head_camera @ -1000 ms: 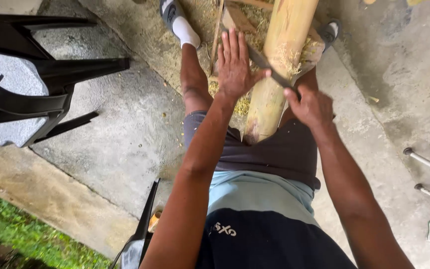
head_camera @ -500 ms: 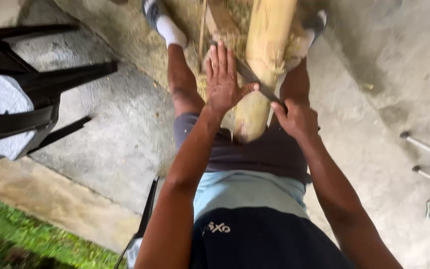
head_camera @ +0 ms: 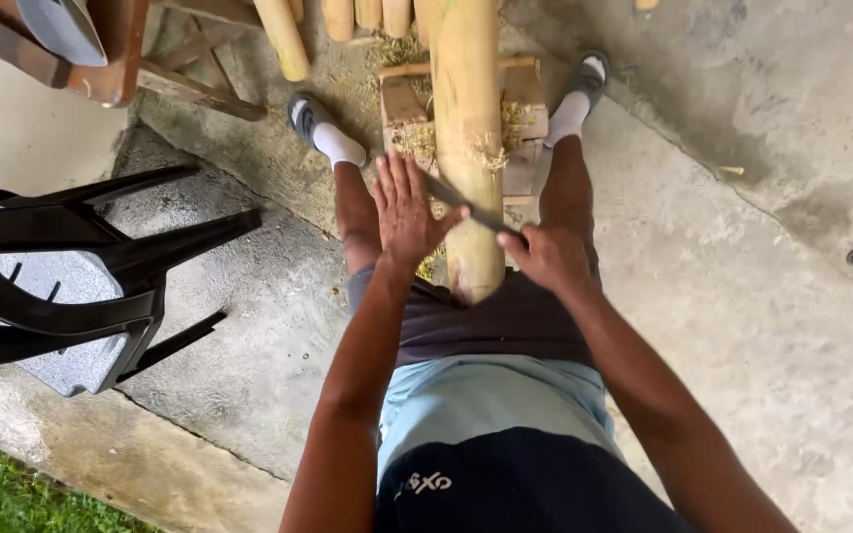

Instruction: Scraping and carving a bamboo pole using a knife and a drawknife.

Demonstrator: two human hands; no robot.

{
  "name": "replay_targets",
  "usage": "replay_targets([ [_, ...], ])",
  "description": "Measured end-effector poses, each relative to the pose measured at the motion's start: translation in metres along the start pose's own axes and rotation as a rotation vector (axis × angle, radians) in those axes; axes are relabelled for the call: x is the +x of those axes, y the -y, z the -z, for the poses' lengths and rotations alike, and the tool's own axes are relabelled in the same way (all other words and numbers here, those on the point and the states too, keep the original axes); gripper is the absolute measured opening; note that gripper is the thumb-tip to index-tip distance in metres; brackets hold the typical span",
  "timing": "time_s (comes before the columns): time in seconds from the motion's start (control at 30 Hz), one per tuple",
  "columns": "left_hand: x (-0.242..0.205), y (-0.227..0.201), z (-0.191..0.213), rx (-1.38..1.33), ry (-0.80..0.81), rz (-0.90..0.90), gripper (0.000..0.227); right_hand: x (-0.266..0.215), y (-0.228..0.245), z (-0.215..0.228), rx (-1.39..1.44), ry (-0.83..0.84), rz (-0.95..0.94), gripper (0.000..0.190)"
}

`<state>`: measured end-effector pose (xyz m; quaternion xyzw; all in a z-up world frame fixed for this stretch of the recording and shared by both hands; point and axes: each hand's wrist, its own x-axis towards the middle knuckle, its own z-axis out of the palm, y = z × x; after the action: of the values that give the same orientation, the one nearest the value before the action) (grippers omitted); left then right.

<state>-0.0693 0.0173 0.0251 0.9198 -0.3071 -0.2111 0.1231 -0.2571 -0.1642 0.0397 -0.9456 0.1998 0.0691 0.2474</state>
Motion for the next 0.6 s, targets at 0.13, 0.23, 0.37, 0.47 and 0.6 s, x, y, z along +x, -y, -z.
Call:
replay_targets([
  [0.13,-0.01,-0.009,-0.008,0.046,-0.057,-0.028,0.134,-0.016,-0.012,-0.012,-0.005,0.015,-0.011,0.062],
  [0.23,0.028,-0.021,0.024,0.08,0.02,0.003,0.132,0.023,-0.024,-0.008,-0.002,-0.008,-0.004,0.061],
  [0.37,0.023,-0.016,-0.009,0.048,-0.154,0.016,0.122,0.033,-0.007,0.009,-0.034,0.07,-0.072,0.064],
  [0.47,0.013,-0.038,-0.042,-0.002,-0.404,-0.009,0.115,0.068,-0.014,0.018,-0.066,0.05,-0.08,0.063],
  [0.6,-0.069,-0.11,-0.048,-0.062,-0.087,-0.405,0.082,0.076,-0.019,0.023,0.12,0.162,-0.088,0.06],
])
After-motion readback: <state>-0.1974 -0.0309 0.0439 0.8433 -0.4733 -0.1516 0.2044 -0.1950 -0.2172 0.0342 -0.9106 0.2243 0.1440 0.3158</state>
